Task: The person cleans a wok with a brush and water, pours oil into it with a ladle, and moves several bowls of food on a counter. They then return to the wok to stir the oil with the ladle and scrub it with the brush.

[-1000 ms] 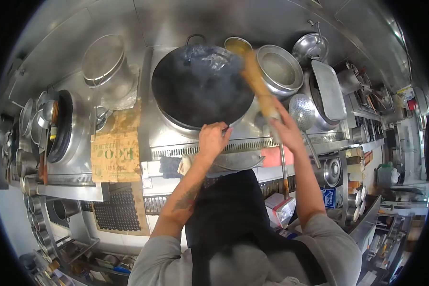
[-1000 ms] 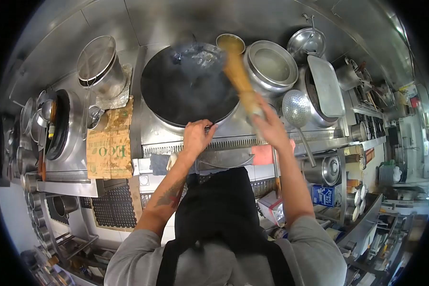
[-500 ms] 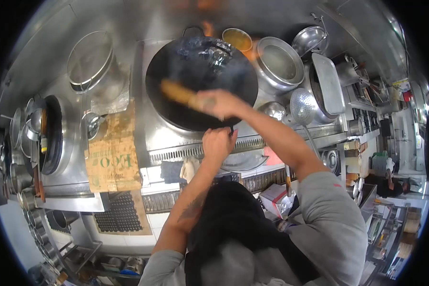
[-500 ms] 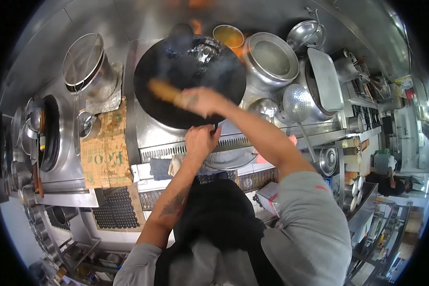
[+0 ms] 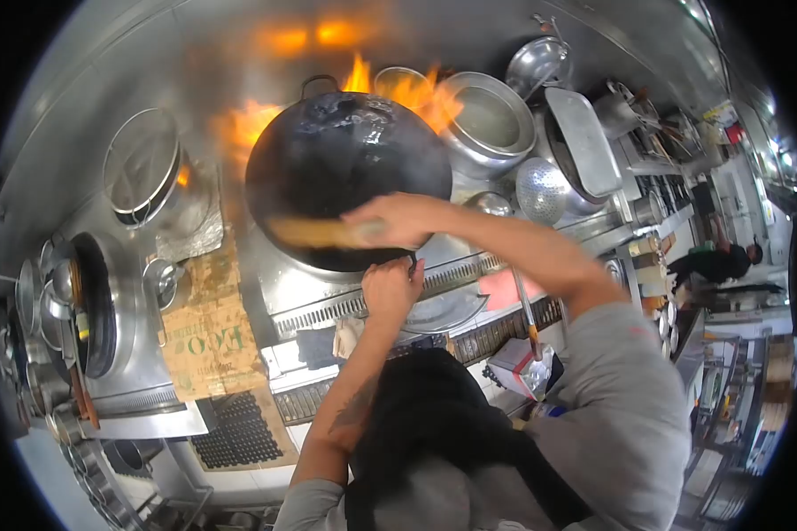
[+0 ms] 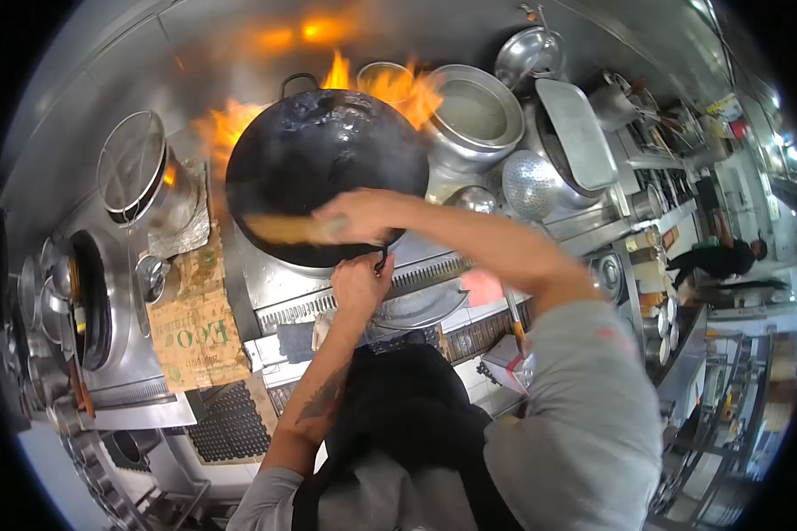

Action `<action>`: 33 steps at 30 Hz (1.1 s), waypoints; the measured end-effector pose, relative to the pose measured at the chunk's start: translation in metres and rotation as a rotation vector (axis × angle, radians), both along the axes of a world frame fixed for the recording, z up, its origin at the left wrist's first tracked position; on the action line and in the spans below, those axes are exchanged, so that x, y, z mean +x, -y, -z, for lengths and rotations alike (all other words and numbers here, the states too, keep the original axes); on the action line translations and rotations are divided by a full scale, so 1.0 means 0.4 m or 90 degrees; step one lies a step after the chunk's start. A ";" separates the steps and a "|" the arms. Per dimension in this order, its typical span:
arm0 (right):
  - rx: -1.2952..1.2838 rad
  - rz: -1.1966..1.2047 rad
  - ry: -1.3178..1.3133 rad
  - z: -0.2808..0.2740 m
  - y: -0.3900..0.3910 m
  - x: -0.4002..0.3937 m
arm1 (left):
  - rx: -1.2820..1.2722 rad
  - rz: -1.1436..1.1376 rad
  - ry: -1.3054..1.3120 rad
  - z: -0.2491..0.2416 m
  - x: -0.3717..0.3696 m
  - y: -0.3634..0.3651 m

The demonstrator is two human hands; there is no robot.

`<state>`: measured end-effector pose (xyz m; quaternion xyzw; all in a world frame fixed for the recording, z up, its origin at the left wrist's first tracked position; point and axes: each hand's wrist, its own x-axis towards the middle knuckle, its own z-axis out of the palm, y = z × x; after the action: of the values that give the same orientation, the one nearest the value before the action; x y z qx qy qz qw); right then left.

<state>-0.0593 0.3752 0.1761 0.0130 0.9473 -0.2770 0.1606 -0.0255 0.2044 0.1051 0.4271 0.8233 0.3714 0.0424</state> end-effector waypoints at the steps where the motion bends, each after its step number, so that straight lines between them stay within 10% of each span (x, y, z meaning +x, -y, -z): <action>1: 0.038 -0.097 0.011 -0.034 -0.063 0.104 | 0.003 0.012 0.001 -0.001 -0.004 0.000; 3: 0.086 -0.083 0.235 -0.147 -0.324 0.175 | 0.044 0.022 -0.034 -0.004 -0.002 0.006; 4: 0.412 0.145 0.284 -0.281 -0.320 0.154 | 0.059 0.013 -0.047 0.003 -0.005 -0.001; 6: 0.540 0.340 -0.111 -0.311 -0.332 0.110 | 0.045 0.013 -0.032 0.000 0.006 0.002; 10: 0.114 0.547 -0.115 0.011 -0.321 -0.072 | 0.026 -0.002 -0.026 -0.001 0.008 -0.004; 12: 0.170 0.190 0.009 0.123 -0.163 -0.101 | 0.017 -0.022 -0.024 0.003 0.004 0.000; 14: -0.086 0.243 0.137 -0.015 0.051 -0.038 | 0.044 -0.019 -0.063 0.021 0.006 -0.005; 17: 0.064 0.050 -0.054 0.070 -0.086 0.091 | 0.063 -0.015 -0.057 0.006 0.021 -0.003; 18: 0.397 0.150 0.096 0.054 -0.160 0.094 | 0.004 -0.004 -0.033 -0.011 0.029 0.003; 21: 0.366 0.498 -0.265 -0.021 -0.312 0.122 | 0.056 -0.031 -0.233 -0.007 0.047 0.010; 23: -0.029 0.746 -0.306 -0.103 -0.319 0.240 | 0.062 -0.034 -0.179 -0.019 0.065 0.024; 25: 0.181 0.522 -0.509 0.285 -0.499 0.282 | 0.088 -0.062 -0.251 0.008 0.069 0.023; 27: 0.094 0.760 -0.275 0.021 -0.183 0.543 | 0.079 -0.001 -0.132 -0.029 0.098 0.039; 33: -0.033 0.601 0.040 0.164 -0.023 0.829 | 0.021 -0.017 -0.259 0.024 0.144 0.033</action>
<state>0.2724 0.3842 0.1104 0.4469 0.8252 -0.3424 0.0462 0.0321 0.1912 0.0957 0.4830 0.8144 0.2913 -0.1366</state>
